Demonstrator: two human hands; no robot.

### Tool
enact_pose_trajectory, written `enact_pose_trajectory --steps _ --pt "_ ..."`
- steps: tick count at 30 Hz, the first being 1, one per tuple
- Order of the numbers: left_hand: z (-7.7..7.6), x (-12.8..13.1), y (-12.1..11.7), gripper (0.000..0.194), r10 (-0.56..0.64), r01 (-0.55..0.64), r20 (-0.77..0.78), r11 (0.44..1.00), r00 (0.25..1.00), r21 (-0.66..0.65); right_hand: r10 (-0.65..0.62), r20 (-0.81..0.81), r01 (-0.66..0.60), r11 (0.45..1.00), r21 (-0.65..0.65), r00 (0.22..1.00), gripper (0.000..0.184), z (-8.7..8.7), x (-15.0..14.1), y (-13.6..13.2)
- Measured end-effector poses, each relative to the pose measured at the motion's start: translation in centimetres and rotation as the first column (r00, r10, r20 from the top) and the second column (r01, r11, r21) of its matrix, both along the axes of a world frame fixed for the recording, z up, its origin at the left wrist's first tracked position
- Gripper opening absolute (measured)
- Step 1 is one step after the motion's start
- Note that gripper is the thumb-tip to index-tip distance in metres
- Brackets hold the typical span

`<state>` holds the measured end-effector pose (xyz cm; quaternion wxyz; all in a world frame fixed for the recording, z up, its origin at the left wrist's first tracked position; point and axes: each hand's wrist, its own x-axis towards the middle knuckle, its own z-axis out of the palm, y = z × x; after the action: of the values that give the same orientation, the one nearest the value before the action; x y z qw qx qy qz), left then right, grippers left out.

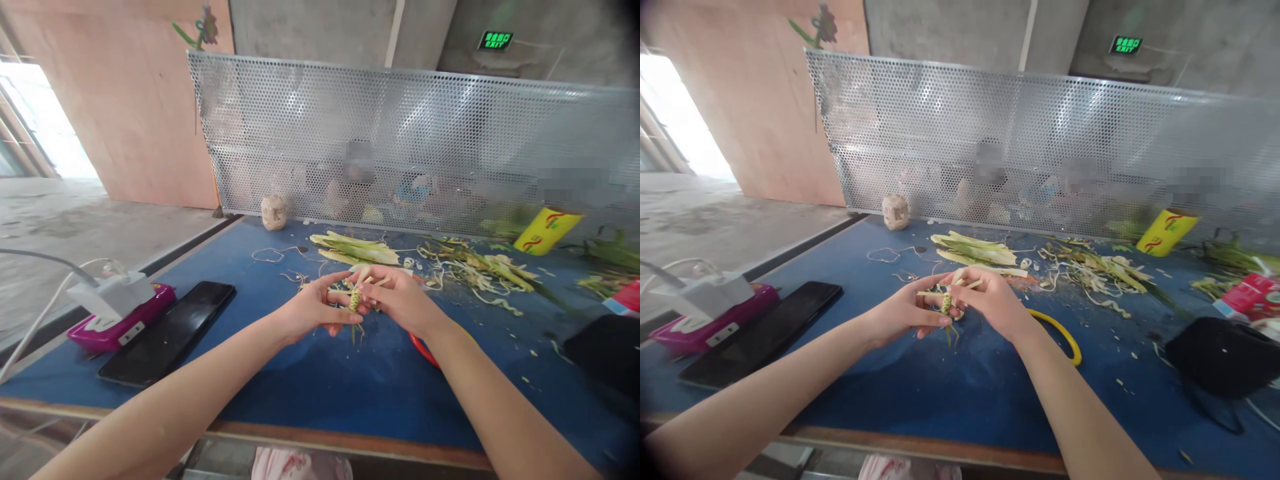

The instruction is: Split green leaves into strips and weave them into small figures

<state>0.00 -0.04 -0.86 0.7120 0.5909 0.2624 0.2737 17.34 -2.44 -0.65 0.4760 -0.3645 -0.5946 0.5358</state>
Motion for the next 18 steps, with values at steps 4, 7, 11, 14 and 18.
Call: enact_pose_trajectory --steps 4,7,11,14,18 --pt "-0.3 -0.1 0.1 0.077 -0.006 0.006 -0.013 0.999 1.0 0.036 0.041 -0.062 -0.044 0.997 -0.055 0.997 0.027 -0.1 -0.1 0.1" --pt "-0.4 -0.1 0.0 0.085 0.014 -0.01 -0.036 0.995 0.999 0.101 0.033 0.023 -0.032 0.998 -0.05 0.999 0.022 -0.2 -0.2 0.3" --pt "-0.1 0.0 0.0 0.084 0.158 -0.143 -0.062 0.97 0.985 0.196 -0.071 0.194 0.063 0.997 0.046 0.978 0.022 -0.2 0.0 0.5" --pt "0.2 0.1 0.2 0.077 0.203 -0.2 0.008 0.952 0.979 0.231 -0.07 0.251 0.048 0.995 0.092 0.965 0.022 -0.2 0.1 0.5" --pt "0.6 0.1 0.2 0.07 0.242 -0.252 0.074 0.947 0.968 0.197 -0.089 0.162 0.074 0.993 0.096 0.983 0.033 -0.4 -0.1 0.6"
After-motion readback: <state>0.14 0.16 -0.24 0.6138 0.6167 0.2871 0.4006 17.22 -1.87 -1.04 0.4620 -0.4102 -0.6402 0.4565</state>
